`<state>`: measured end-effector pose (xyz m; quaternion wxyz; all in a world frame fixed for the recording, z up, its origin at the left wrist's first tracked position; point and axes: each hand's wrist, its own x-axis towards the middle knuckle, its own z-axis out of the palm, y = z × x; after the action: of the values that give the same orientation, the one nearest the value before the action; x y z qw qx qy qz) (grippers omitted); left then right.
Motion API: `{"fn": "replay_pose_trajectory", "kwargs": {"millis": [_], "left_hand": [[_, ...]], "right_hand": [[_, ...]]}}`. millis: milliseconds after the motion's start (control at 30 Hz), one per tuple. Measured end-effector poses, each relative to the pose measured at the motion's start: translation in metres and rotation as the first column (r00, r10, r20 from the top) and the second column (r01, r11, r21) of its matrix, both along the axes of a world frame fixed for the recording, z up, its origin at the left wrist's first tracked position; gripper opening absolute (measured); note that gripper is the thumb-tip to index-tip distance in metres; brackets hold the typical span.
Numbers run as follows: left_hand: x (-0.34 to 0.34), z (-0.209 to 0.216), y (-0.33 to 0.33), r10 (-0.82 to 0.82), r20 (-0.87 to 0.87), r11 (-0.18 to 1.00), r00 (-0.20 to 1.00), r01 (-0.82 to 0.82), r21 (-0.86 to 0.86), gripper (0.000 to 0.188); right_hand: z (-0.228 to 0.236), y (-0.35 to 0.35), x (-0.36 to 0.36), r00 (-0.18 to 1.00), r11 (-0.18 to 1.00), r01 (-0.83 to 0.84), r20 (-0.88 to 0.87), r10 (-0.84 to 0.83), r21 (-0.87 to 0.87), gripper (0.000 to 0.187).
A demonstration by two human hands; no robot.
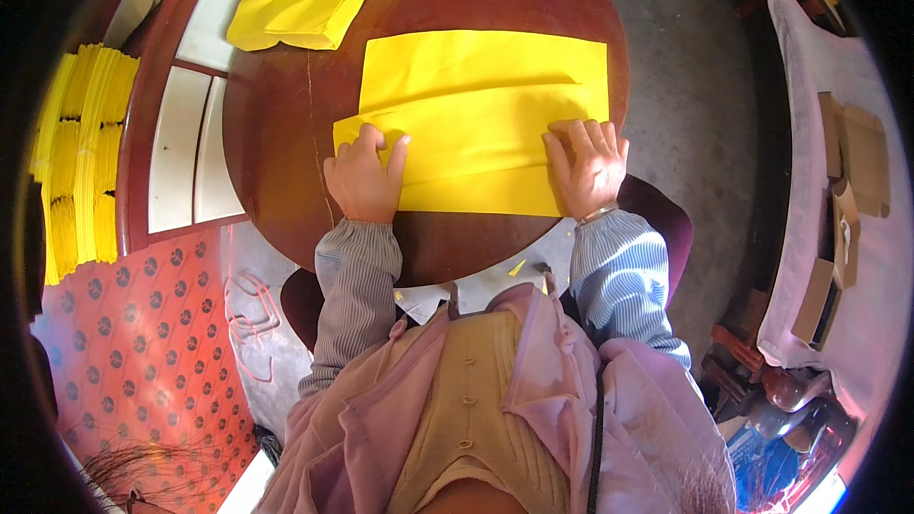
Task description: The person folds yellow cloths on a round wooden table. They smooth each fold, stack the folded pieces, and repeat the process with additional cloths. The workspace includes a stack of finished folded cloths and a patterned floor mat nearby.
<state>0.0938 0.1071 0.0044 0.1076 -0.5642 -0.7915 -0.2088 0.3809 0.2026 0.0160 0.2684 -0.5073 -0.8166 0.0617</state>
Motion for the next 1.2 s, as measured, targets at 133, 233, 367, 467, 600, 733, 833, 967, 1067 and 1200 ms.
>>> {"fn": "replay_pose_trajectory", "kwargs": {"millis": [133, 233, 367, 467, 600, 733, 833, 967, 1067, 1200], "left_hand": [[0.009, 0.001, 0.003, 0.085, 0.004, 0.996, 0.996, -0.084, -0.033, 0.034], [0.014, -0.004, 0.007, 0.001, 0.004, 0.994, 1.000, -0.001, 0.109, 0.039], [0.011, -0.017, 0.015, -0.191, 0.141, 0.977, 0.971, 0.175, 0.119, 0.048], [0.010, -0.026, 0.014, -0.154, 0.337, 0.988, 0.929, 0.155, 0.023, 0.045], [0.015, -0.028, 0.012, -0.178, 0.286, 0.984, 0.942, 0.164, 0.073, 0.050], [0.019, -0.027, 0.014, -0.149, 0.155, 0.989, 0.977, 0.149, 0.009, 0.058], [0.020, -0.029, 0.015, -0.139, 0.106, 0.989, 0.985, 0.143, -0.023, 0.061], [0.021, -0.032, 0.015, -0.140, 0.104, 0.990, 0.985, 0.141, 0.001, 0.061], [0.020, -0.034, 0.016, -0.109, 0.023, 0.990, 0.994, 0.110, -0.087, 0.060], [0.021, -0.035, 0.016, -0.103, 0.073, 0.993, 0.992, 0.107, -0.055, 0.056]], "right_hand": [[-0.003, 0.001, -0.001, 1.000, 1.000, 0.011, -0.004, -0.011, 0.002, 0.016], [-0.004, 0.000, 0.000, 1.000, 1.000, 0.011, -0.004, -0.011, 0.006, 0.016], [-0.003, 0.000, 0.000, 1.000, 1.000, 0.012, -0.009, -0.012, 0.017, 0.015], [-0.004, 0.000, -0.001, 1.000, 1.000, 0.013, -0.028, -0.012, 0.026, 0.013], [-0.009, 0.000, -0.001, 0.999, 0.999, 0.011, -0.050, -0.008, 0.050, 0.012], [-0.006, 0.001, 0.003, 1.000, 0.996, 0.020, -0.014, -0.019, 0.083, 0.013], [0.003, -0.008, -0.011, 0.999, 0.980, 0.007, 0.031, -0.014, 0.200, 0.019], [-0.007, -0.029, -0.085, 0.947, 0.936, -0.321, 0.029, 0.320, 0.147, 0.062], [-0.025, -0.025, -0.125, 0.907, 0.926, -0.377, 0.204, 0.368, 0.008, 0.066], [-0.037, -0.008, -0.104, 0.890, 0.958, -0.267, 0.354, 0.287, -0.104, 0.070]]}}
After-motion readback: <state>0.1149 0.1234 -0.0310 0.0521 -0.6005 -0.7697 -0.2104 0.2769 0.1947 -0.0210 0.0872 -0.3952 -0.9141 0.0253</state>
